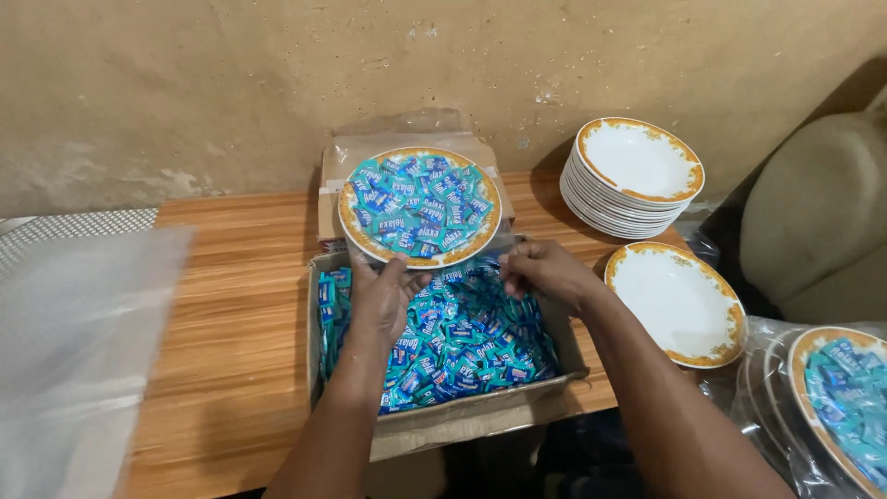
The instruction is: The person sorts blue candy packets from a box into plates by hand, then places a plate into a plastic bag.
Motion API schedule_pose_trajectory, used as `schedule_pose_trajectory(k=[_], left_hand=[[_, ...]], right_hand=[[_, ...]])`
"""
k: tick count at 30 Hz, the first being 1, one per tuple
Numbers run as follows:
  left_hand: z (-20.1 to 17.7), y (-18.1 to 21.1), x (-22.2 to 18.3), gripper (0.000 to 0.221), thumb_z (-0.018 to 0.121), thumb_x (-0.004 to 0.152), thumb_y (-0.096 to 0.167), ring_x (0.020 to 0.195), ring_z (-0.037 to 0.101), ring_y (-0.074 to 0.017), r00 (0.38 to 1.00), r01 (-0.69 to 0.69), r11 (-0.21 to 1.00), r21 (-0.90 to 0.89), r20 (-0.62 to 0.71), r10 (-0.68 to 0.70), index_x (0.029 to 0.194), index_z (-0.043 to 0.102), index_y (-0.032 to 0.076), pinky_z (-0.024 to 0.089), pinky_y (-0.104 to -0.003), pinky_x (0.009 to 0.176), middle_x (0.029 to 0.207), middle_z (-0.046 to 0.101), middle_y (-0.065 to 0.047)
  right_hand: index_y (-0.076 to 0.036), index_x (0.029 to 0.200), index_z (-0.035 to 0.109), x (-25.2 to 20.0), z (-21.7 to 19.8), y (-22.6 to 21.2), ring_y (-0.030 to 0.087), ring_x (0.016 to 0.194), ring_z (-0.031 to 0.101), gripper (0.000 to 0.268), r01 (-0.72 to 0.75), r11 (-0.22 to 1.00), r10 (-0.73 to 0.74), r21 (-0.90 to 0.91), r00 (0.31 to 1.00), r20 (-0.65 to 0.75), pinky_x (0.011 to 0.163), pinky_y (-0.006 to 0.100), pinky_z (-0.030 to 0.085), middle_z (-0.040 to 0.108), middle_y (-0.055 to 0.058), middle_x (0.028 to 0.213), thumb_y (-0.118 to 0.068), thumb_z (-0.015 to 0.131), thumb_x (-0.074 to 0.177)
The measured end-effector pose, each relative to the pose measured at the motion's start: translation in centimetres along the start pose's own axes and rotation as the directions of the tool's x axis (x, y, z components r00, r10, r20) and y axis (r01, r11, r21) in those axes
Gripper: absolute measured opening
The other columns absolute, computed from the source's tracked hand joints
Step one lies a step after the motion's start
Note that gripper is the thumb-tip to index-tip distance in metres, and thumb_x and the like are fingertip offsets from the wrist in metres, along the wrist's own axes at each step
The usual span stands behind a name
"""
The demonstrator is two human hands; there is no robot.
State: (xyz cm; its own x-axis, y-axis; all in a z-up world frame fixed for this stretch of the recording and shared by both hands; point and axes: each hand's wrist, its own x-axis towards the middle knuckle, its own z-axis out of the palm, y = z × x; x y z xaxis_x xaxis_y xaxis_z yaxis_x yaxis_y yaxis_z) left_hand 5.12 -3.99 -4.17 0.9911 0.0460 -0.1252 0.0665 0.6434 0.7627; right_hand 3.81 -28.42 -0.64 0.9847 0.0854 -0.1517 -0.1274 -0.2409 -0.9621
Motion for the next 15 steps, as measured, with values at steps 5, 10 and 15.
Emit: schedule_pose_trajectory(k=[5,10,15], left_hand=[[-0.7,-0.5,0.0,0.095,0.053,0.099,0.002,0.096,0.075,-0.0413,0.999,0.022,1.000,0.009,0.040,-0.022,0.162,-0.002,0.047,0.066,-0.035,0.073,0.143,0.038,-0.023],[-0.2,1.7,-2.0,0.091,0.046,0.098,0.003,0.093,0.077,-0.0354,0.997,0.025,0.997,0.073,0.071,-0.030,0.164,-0.004,0.041,0.054,-0.021,0.057,0.133,0.051,-0.021],[-0.6,2.9,-2.3,0.055,0.050,0.104,0.028,0.077,0.078,-0.0248,0.995,0.000,0.907,0.420,-0.091,0.043,0.155,0.035,0.015,0.041,-0.022,0.049,0.113,0.069,-0.016]], right_hand=[[-0.001,0.100,0.069,-2.9,4.0,-2.0,0.021,0.063,0.074,0.022,-0.073,0.975,0.051,0.208,0.993,0.107,0.047,0.025,0.054,0.074,0.018,0.078,-0.022,0.062,0.097],[0.002,0.117,0.054,-2.1,7.1,-2.2,0.025,0.076,0.076,0.020,-0.066,0.920,0.069,0.386,0.998,0.005,0.059,0.031,0.063,0.070,0.018,0.093,-0.012,0.051,0.103],[-0.008,0.150,0.019,-1.0,8.4,-2.4,0.034,0.103,0.074,0.053,0.029,0.797,0.041,0.603,0.994,-0.102,0.084,0.041,0.067,0.063,0.025,0.115,-0.009,0.046,0.104]])
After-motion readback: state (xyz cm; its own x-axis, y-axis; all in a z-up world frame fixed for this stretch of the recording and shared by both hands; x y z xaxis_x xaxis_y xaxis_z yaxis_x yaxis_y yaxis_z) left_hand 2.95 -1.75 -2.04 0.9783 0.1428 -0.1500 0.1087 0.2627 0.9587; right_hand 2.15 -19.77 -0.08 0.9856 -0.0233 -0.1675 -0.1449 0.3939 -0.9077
